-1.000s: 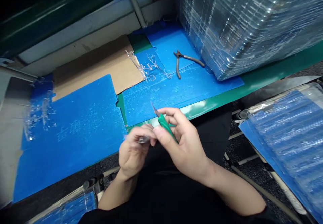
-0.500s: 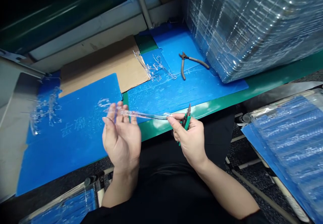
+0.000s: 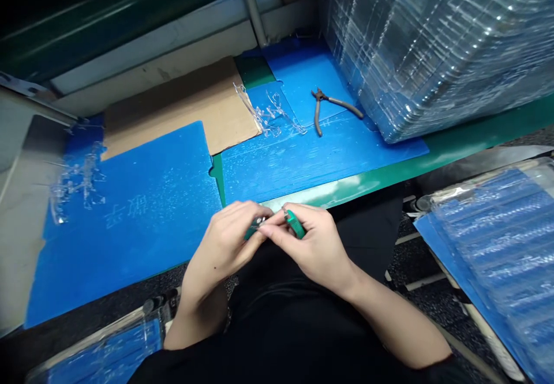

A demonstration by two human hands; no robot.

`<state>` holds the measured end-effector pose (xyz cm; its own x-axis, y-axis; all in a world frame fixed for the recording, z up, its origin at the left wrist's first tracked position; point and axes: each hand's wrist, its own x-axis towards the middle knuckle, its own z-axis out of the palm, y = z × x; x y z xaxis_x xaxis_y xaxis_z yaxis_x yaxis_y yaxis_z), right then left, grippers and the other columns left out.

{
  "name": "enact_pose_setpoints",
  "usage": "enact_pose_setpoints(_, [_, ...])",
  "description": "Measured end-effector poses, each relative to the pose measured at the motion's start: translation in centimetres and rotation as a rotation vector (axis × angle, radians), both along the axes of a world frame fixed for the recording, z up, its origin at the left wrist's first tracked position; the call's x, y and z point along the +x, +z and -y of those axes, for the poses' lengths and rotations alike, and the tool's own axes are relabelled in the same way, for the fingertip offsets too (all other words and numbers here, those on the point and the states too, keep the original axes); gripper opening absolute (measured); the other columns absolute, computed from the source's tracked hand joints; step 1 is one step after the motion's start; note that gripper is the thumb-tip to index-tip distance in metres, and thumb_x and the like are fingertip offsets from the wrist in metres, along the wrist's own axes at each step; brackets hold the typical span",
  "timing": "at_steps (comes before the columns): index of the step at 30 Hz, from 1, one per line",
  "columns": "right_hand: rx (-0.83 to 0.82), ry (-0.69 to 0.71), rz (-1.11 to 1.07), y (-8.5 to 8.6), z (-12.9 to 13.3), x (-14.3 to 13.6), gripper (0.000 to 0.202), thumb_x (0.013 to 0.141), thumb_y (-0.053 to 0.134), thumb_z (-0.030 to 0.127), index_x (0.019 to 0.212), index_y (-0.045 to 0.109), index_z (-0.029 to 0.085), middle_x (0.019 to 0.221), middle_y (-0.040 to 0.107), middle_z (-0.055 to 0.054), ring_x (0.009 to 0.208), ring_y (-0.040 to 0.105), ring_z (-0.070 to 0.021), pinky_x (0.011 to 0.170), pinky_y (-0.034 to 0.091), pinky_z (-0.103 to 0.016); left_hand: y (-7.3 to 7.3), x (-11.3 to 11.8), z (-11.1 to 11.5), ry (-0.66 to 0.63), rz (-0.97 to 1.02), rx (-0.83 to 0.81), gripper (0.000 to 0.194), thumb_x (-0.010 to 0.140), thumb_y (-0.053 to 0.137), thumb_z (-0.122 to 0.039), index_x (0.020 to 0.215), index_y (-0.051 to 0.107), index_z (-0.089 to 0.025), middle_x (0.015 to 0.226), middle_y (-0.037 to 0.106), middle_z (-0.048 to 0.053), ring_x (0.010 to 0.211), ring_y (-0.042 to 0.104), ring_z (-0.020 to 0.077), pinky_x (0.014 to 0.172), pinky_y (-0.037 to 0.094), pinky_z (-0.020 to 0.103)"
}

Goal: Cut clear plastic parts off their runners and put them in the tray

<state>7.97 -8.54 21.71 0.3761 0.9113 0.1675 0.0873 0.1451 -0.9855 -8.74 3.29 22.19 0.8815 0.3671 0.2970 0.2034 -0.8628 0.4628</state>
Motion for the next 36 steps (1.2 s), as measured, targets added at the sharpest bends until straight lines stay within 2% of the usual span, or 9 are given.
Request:
enact_pose_setpoints(3, [0.023,0.012,0.187,0.9,0.5,0.4,0.006,0.102,0.075,0.024,0.099,0.077,0.020,0.079,0.067,0.001,0.064,0.056,-0.0115,0.061,0.046,-0.026,0.1,-0.5,-0.3,-0.039,0.061,-0.058,0.009,0.111,0.057,-0.022,0.103,0.061,-0.020,0.088,0.073,0.001,0.075,0.067,0.0151,0.072,0.048,0.029])
enact_pose_setpoints(5, [-0.048,-0.012,0.255,1.3,1.0,0.9,0.024,0.105,0.074,0.029,0.128,0.071,0.022,0.099,0.073,-0.003,0.075,0.065,-0.0139,0.068,0.052,-0.026,-0.1,-0.9,-0.7,0.037,0.136,-0.024,0.012,0.113,0.055,-0.028,0.104,0.059,-0.020,0.085,0.071,0.001,0.070,0.064,0.0138,0.068,0.046,0.027])
enact_pose_setpoints(7, [-0.136,0.002,0.348,1.7,1.4,1.4,0.030,0.110,0.066,0.032,0.138,0.064,0.022,0.111,0.074,-0.006,0.089,0.071,-0.0172,0.078,0.056,-0.028,-0.5,-1.4,-1.3,0.070,0.206,0.018,0.021,0.115,0.050,-0.036,0.108,0.059,-0.020,0.083,0.069,0.001,0.064,0.061,0.0134,0.063,0.045,0.027])
enact_pose_setpoints(9, [-0.176,0.043,0.481,2.0,1.9,1.8,0.019,0.114,0.054,0.029,0.128,0.066,0.021,0.110,0.075,-0.007,0.094,0.073,-0.0197,0.082,0.055,-0.030,-0.9,-1.9,-1.8,0.036,0.259,0.067,0.028,0.117,0.045,-0.040,0.109,0.060,-0.019,0.079,0.066,0.002,0.062,0.058,0.0138,0.061,0.044,0.028])
enact_pose_setpoints(11, [-0.166,0.080,0.584,2.2,2.2,1.9,0.019,0.115,0.050,0.026,0.118,0.068,0.020,0.103,0.075,-0.007,0.088,0.073,-0.0203,0.079,0.054,-0.031,-1.2,-2.2,-2.2,-0.006,0.317,0.138,0.026,0.116,0.048,-0.038,0.108,0.063,-0.018,0.076,0.066,0.002,0.062,0.056,0.0141,0.062,0.042,0.029])
enact_pose_setpoints(15, [-0.089,0.115,0.676,2.3,3.0,1.6,0.020,0.114,0.054,0.023,0.126,0.069,0.020,0.101,0.075,-0.007,0.082,0.072,-0.0188,0.075,0.054,-0.030,-1.1,-2.2,-2.4,-0.034,0.393,0.273,0.021,0.113,0.057,-0.035,0.111,0.068,-0.017,0.080,0.075,0.006,0.071,0.066,0.0165,0.073,0.048,0.032])
enact_pose_setpoints(19, [-0.055,0.087,0.752,2.2,3.7,1.4,0.024,0.113,0.057,0.020,0.134,0.068,0.018,0.093,0.070,-0.004,0.069,0.063,-0.0141,0.064,0.047,-0.029,-1.0,-1.9,-2.3,-0.049,0.413,0.339,0.019,0.112,0.060,-0.034,0.112,0.070,-0.017,0.085,0.079,0.008,0.076,0.072,0.0187,0.081,0.052,0.037])
enact_pose_setpoints(23, [-0.022,0.076,0.786,2.1,4.3,1.3,0.027,0.111,0.060,0.019,0.137,0.066,0.018,0.092,0.069,-0.002,0.066,0.059,-0.0131,0.061,0.043,-0.031,-1.1,-2.0,-2.2,-0.073,0.417,0.366,0.020,0.112,0.061,-0.033,0.109,0.070,-0.015,0.078,0.075,0.006,0.068,0.067,0.0169,0.078,0.050,0.036])
enact_pose_setpoints(36, [-0.033,0.090,0.761,1.9,5.0,0.8,0.027,0.112,0.060,0.021,0.138,0.066,0.019,0.101,0.076,-0.005,0.071,0.068,-0.0139,0.065,0.049,-0.030,-0.9,-2.0,-1.6,-0.046,0.430,0.380,0.020,0.111,0.063,-0.037,0.109,0.071,-0.018,0.074,0.074,0.003,0.063,0.065,0.0158,0.075,0.046,0.036])
